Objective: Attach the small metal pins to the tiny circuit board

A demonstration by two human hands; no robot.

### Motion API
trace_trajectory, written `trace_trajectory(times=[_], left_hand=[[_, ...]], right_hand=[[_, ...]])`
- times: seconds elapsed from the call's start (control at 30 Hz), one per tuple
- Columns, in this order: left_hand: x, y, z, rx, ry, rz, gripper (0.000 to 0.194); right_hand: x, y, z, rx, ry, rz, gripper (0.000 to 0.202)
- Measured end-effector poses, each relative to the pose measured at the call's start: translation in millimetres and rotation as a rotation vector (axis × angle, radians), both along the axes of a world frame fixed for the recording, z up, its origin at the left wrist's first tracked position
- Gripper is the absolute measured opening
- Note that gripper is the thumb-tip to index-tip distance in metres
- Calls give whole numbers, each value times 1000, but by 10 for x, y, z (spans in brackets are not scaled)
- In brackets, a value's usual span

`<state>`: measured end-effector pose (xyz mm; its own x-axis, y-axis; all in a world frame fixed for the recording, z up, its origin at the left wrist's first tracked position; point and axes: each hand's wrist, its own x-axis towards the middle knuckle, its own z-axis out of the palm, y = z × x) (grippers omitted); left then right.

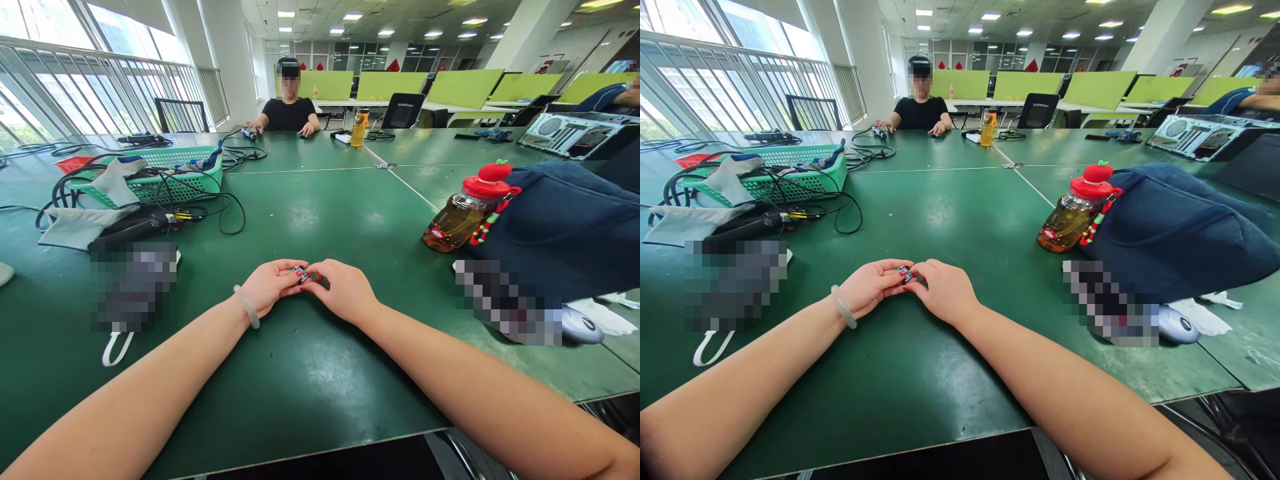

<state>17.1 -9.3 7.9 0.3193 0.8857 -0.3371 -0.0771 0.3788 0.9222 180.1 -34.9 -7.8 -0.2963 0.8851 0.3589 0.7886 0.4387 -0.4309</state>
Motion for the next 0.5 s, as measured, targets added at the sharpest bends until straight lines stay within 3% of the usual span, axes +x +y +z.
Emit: trace_trajectory(times=[0.5], left_hand=[[75, -58, -4, 81, 73, 19, 15]], right_hand=[[-47, -1, -10, -43, 179, -19, 14]])
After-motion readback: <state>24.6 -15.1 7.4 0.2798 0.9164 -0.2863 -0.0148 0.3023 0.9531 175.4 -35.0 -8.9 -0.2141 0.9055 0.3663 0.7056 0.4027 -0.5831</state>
